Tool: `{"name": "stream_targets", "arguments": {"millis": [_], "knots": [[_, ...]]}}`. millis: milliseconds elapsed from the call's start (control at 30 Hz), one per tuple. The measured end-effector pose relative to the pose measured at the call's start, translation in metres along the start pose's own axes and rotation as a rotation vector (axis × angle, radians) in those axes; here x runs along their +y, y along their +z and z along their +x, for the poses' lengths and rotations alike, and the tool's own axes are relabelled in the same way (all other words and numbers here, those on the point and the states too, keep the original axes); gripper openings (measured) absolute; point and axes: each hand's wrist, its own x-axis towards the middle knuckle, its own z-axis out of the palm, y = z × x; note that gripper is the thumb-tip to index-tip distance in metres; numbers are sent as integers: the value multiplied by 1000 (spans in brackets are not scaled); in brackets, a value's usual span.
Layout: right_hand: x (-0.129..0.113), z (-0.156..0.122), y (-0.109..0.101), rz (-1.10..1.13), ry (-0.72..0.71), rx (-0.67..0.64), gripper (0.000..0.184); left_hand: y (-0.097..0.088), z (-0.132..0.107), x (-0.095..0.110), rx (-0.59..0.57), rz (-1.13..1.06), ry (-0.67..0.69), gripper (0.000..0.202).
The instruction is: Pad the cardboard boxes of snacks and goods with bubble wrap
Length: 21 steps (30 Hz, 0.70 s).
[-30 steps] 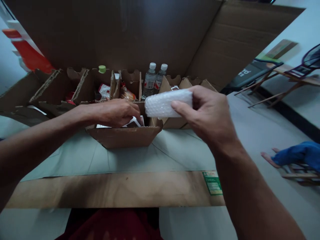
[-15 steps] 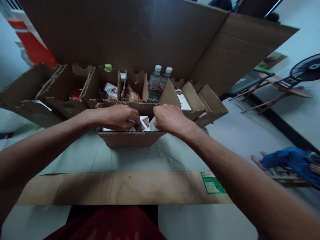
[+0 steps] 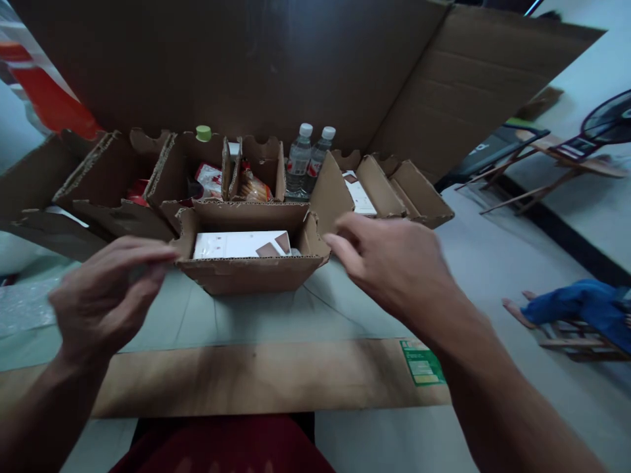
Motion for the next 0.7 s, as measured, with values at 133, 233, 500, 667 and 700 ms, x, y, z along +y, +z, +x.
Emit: {"name": "stream_targets", "arguments": {"millis": [133,233,500,667,700], "knots": [[30,-52,37,397,101,36,35,8,-70,-27,65,30,-403,41],[20,-61,89,642,128,-39,47,31,-91,-43,-49,-71,-549,67],[-27,-65,137,798,287,2,39,65,-73,-38,-165,-303,-535,74],[-50,-99,110,761,290,98,32,23,-99,-6,-163,-248,-560,70],[-56,-99,100,753,257,110,31,10,-99,-1,-144,-240,-560,70]]}}
